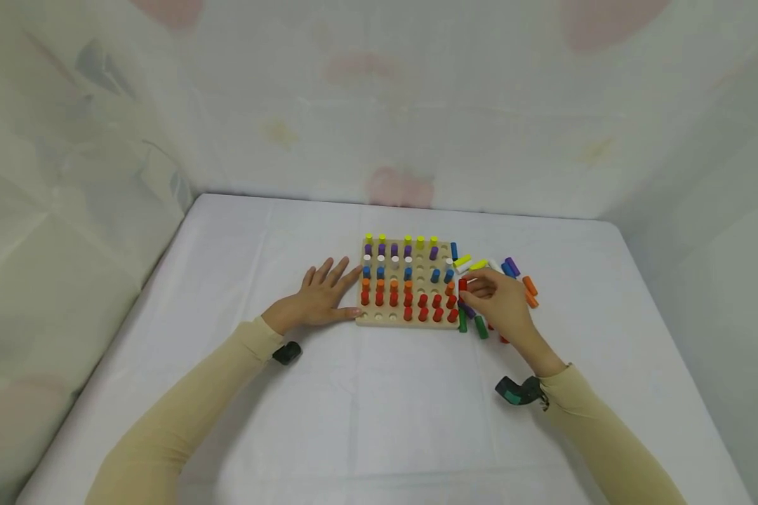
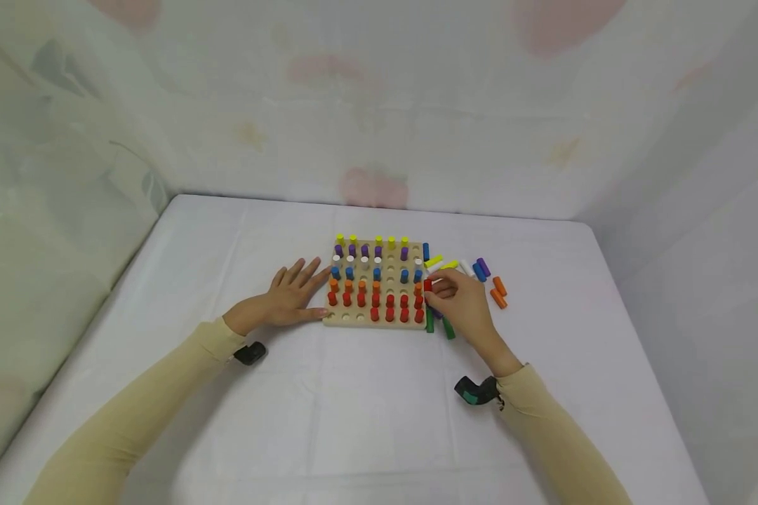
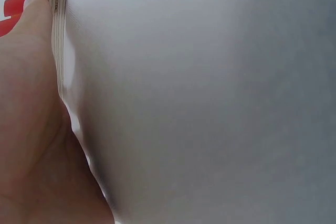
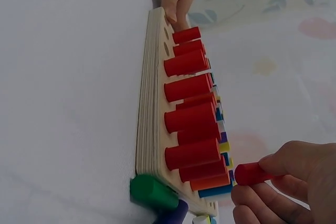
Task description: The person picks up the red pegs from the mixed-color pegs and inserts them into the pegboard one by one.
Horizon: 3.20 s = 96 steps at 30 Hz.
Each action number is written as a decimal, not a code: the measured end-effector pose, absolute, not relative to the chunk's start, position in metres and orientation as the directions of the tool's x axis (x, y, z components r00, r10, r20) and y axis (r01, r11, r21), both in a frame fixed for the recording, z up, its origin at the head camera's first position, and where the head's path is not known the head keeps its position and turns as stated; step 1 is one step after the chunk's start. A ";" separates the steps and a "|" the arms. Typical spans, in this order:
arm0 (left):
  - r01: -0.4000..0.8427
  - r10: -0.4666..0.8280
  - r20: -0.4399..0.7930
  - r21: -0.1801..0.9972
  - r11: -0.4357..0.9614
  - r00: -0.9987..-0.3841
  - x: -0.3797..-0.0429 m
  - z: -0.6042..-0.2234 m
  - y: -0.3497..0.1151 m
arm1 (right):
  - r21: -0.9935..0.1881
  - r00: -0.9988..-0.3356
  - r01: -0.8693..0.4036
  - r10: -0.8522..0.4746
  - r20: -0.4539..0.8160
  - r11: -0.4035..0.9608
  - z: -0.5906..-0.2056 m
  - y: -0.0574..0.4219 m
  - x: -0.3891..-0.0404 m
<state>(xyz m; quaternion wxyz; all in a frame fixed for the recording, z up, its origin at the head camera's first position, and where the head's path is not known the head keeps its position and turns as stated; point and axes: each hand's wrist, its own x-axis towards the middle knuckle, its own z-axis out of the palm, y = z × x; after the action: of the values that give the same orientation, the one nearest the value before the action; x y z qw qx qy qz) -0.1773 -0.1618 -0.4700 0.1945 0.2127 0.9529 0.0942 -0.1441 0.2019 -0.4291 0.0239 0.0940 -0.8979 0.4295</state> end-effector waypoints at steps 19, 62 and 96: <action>0.377 0.451 -0.324 0.267 0.887 -0.832 -0.180 -0.472 -0.163 | -0.805 -0.964 -0.246 -0.225 0.145 0.539 -0.422 0.178 -0.146; 0.369 0.447 -0.327 0.273 0.888 -0.833 -0.179 -0.474 -0.165 | -0.819 -0.906 -0.375 -0.359 0.225 0.435 -0.438 0.124 -0.142; 0.385 0.451 -0.304 0.254 0.887 -0.839 -0.179 -0.475 -0.166 | -0.641 -0.841 -0.522 -0.464 0.278 0.563 -0.453 0.104 -0.137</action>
<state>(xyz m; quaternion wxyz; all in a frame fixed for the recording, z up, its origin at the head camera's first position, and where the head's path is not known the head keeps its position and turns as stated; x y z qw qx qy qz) -0.1793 -0.1656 -0.4748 0.1805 0.2191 0.9545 0.0915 -0.1368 0.1042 -0.4528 0.0388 0.2792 -0.8830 0.3752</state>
